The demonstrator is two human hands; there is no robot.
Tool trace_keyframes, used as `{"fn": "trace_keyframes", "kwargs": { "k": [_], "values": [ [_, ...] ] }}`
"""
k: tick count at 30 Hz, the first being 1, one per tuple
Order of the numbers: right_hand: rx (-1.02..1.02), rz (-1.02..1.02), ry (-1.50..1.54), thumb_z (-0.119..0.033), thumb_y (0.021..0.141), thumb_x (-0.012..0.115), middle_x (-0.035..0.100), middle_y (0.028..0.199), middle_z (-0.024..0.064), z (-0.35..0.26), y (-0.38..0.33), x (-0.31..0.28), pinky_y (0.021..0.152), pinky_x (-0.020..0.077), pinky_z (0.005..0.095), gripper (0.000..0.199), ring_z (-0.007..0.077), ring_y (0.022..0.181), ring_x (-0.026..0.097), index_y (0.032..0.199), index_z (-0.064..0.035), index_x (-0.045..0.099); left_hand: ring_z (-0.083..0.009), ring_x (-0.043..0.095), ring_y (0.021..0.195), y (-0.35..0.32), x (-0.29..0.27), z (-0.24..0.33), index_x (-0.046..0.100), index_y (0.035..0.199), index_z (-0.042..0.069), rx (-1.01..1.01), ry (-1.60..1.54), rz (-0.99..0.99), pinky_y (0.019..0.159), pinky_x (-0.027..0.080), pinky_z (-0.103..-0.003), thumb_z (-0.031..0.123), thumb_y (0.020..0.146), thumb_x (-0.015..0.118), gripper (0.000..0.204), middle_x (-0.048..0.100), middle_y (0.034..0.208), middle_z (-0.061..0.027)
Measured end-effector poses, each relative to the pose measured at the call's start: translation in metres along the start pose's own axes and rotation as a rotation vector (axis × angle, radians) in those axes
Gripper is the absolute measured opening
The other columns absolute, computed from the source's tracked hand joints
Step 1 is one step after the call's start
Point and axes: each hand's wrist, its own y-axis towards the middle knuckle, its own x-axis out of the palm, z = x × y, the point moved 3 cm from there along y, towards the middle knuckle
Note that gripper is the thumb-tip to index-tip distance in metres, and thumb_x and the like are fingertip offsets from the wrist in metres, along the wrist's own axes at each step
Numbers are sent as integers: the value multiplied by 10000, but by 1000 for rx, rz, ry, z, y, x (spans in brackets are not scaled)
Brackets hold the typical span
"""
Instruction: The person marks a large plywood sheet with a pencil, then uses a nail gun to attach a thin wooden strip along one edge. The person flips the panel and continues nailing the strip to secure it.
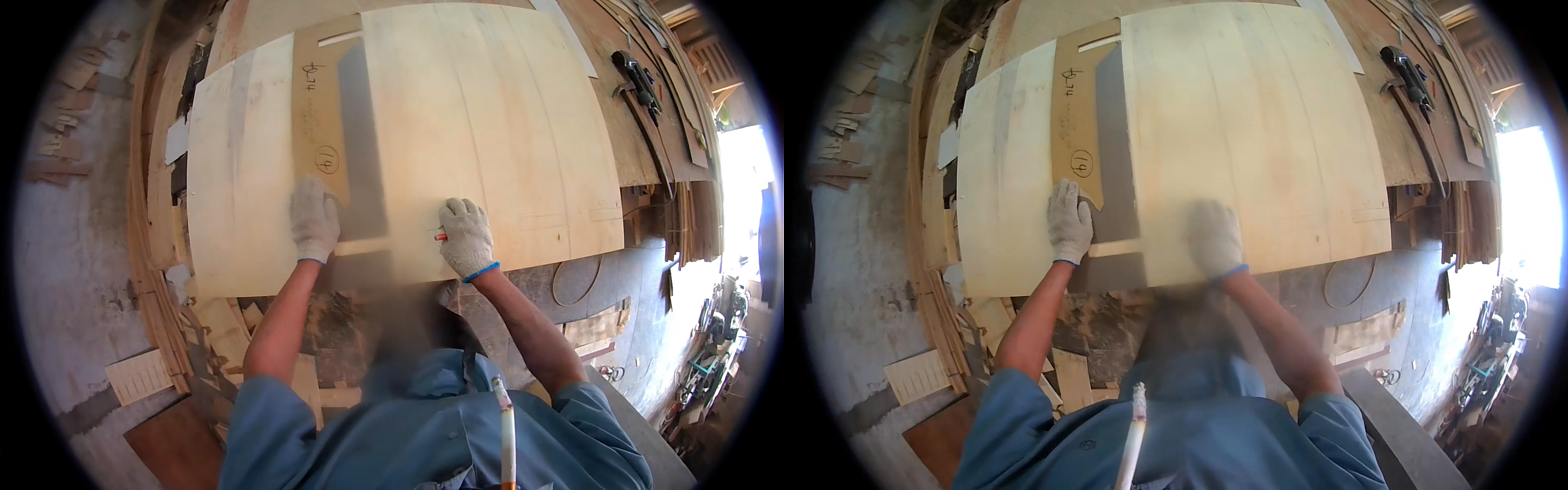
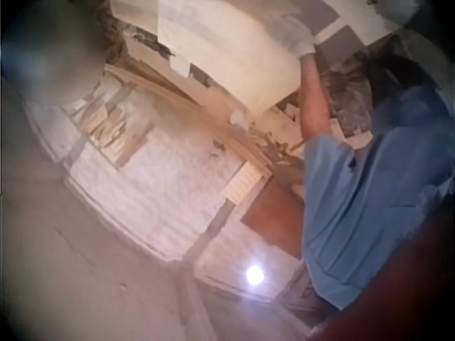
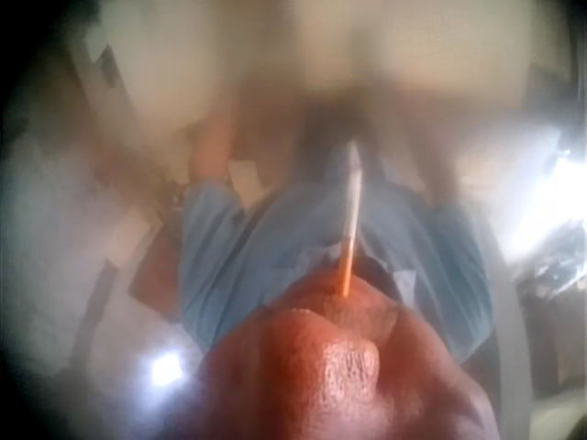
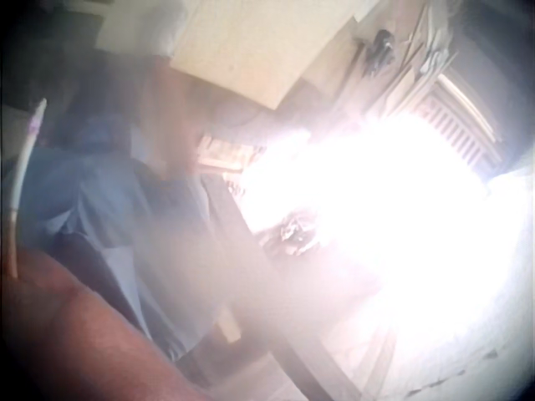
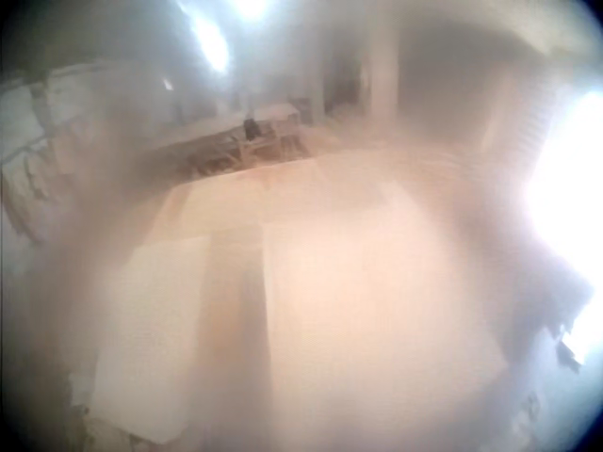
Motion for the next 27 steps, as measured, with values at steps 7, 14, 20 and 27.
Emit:
{"fn": "trace_keyframes", "kwargs": {
  "k": [7,14,20,27],
  "values": [
    [-79,279,-23,-155,719,728,577,1292,139,35,-18,57,1062,413,489,439,380,1248,505,1137,-41,656,-394,399,1442,3,2,4,517,1430,29,-6,-13,-33,1227,259,-515,226,976,547,495,461,1539,-207],
    [-115,350,-146,-303,836,636,542,1341,167,18,-23,48,1110,370,530,463,406,1294,463,1226,-54,624,-386,382,1458,2,2,5,519,1428,31,-13,18,-57,1230,260,-515,205,977,541,484,441,1560,-196],
    [-7,112,12,-331,824,613,542,1323,163,-3,-14,22,1129,347,556,489,388,1295,465,1231,-61,628,-387,385,1456,-5,5,-6,527,1419,26,12,60,-27,1232,259,-511,207,971,548,484,441,1561,-196],
    [-37,275,-45,-319,810,647,513,1397,157,10,-18,52,1166,317,532,559,384,1346,437,1289,-34,605,-399,398,1446,5,2,-3,536,1400,20,50,41,-22,1230,263,-512,211,970,547,470,472,1535,-200]
  ]
}}
